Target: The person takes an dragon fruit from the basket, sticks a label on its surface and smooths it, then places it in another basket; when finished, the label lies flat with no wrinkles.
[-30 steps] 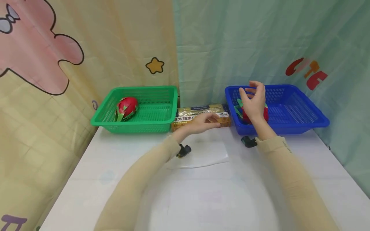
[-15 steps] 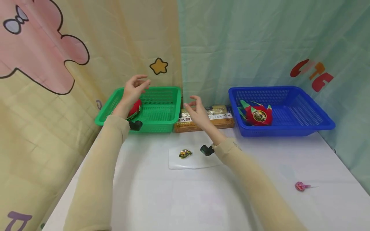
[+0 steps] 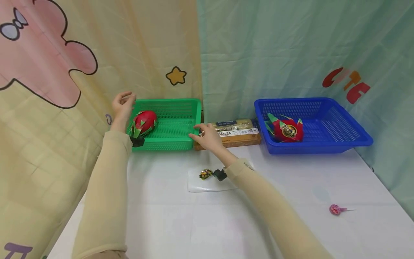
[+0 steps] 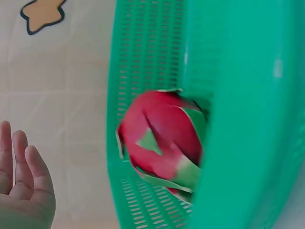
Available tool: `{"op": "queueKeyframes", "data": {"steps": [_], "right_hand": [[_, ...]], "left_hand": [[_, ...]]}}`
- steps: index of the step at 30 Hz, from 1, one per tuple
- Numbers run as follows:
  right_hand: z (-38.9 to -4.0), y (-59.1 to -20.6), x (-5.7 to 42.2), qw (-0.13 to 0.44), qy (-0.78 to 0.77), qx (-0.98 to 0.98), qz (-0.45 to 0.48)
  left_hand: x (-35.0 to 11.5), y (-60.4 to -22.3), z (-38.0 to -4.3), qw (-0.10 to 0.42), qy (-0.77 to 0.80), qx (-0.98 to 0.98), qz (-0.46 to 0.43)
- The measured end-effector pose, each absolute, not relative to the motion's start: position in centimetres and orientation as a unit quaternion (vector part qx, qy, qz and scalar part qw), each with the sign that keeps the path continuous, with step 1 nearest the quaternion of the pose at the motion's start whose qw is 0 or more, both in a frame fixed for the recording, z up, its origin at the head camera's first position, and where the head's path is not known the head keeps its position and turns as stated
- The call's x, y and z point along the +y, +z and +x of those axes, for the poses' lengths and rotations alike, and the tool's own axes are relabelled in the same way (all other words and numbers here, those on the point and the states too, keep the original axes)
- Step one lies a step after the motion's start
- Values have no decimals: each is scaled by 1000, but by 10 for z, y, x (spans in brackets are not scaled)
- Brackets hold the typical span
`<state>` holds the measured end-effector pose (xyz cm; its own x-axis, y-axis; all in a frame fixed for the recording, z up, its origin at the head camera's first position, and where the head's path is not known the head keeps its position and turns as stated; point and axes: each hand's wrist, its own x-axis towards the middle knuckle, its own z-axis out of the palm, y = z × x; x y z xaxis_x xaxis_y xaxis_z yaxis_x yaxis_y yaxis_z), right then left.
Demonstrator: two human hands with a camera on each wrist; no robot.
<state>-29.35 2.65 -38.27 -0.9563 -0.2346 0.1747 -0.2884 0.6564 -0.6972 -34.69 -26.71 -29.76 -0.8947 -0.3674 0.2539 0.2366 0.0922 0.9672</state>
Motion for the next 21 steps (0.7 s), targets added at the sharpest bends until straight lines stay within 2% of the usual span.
{"op": "queueKeyframes", "data": {"steps": [4, 14, 21], "right_hand": [[-294, -386, 27, 24, 399, -905, 148], [-295, -388, 26, 8, 405, -902, 149], [-297, -389, 27, 5, 408, -902, 142]], "left_hand": [[-270, -310, -346, 224, -654, -719, 75], [-274, -335, -343, 168, -656, -725, 122], [-276, -346, -347, 157, -667, -714, 146]]}}
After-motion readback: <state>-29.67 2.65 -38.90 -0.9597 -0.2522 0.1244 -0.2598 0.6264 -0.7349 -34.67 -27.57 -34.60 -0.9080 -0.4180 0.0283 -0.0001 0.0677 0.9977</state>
